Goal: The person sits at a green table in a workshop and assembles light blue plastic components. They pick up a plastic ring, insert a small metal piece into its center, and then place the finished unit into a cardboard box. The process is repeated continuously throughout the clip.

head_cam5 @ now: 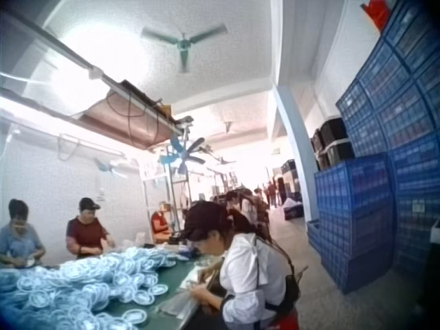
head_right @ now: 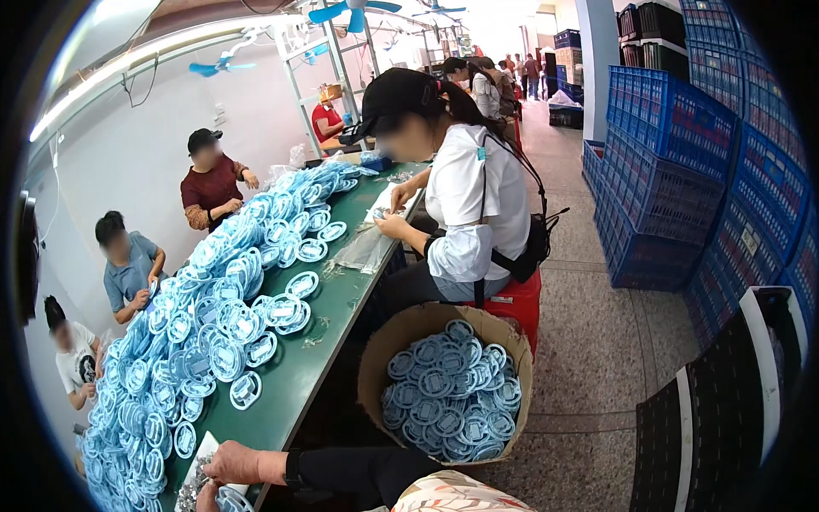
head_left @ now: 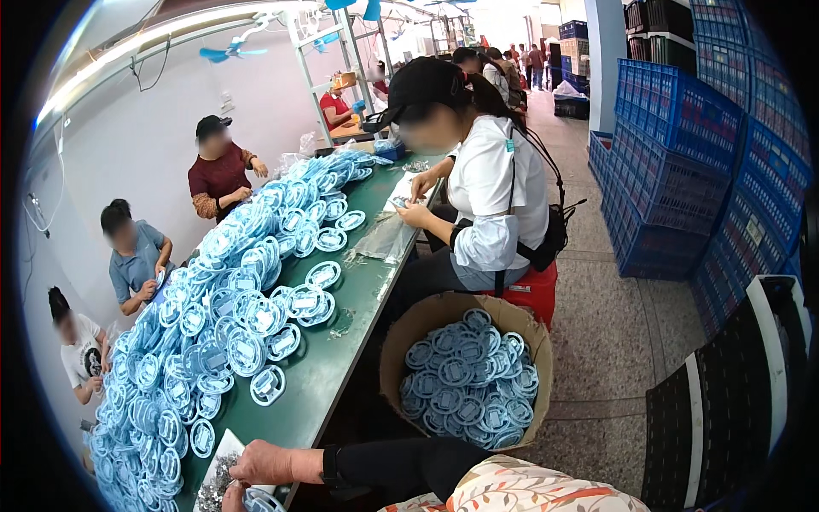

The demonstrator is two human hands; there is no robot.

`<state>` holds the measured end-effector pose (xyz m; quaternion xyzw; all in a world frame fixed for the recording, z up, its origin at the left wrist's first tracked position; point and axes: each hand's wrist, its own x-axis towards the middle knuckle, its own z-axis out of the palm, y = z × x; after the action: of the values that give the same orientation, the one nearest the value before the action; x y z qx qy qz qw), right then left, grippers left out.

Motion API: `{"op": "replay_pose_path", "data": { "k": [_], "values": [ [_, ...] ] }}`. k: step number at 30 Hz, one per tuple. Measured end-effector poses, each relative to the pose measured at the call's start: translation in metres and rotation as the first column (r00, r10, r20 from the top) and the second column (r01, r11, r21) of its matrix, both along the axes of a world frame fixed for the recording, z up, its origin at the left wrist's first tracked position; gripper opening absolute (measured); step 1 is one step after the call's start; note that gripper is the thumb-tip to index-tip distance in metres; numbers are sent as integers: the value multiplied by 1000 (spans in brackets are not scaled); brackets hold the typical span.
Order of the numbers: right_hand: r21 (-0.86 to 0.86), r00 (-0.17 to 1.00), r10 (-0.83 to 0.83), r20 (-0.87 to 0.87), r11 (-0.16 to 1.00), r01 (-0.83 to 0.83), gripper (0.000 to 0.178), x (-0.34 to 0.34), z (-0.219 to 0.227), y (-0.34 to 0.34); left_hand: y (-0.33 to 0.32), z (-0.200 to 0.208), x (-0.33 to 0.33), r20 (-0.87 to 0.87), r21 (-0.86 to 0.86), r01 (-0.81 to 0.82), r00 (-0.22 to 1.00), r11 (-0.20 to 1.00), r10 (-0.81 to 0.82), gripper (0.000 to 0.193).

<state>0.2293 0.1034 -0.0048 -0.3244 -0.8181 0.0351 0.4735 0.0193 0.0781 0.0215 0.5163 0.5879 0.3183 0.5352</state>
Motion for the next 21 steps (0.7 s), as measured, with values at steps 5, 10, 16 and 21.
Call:
{"op": "replay_pose_path", "data": {
  "k": [5,10,16,21],
  "values": [
    [-32,999,35,-37,999,-36,18,-11,-7,7,-20,21,5,59,-16,-85,995,996,86,46],
    [-185,989,112,-92,974,-128,21,-7,-18,18,-18,25,16,-5,-28,-113,994,993,113,47],
    [-422,982,149,-113,888,-183,16,31,11,-2,-14,24,1,-209,17,-121,970,992,122,47],
    [-427,944,142,-297,865,-264,21,60,10,1,-9,12,-10,-262,22,-81,961,996,84,47]
  ]
}}
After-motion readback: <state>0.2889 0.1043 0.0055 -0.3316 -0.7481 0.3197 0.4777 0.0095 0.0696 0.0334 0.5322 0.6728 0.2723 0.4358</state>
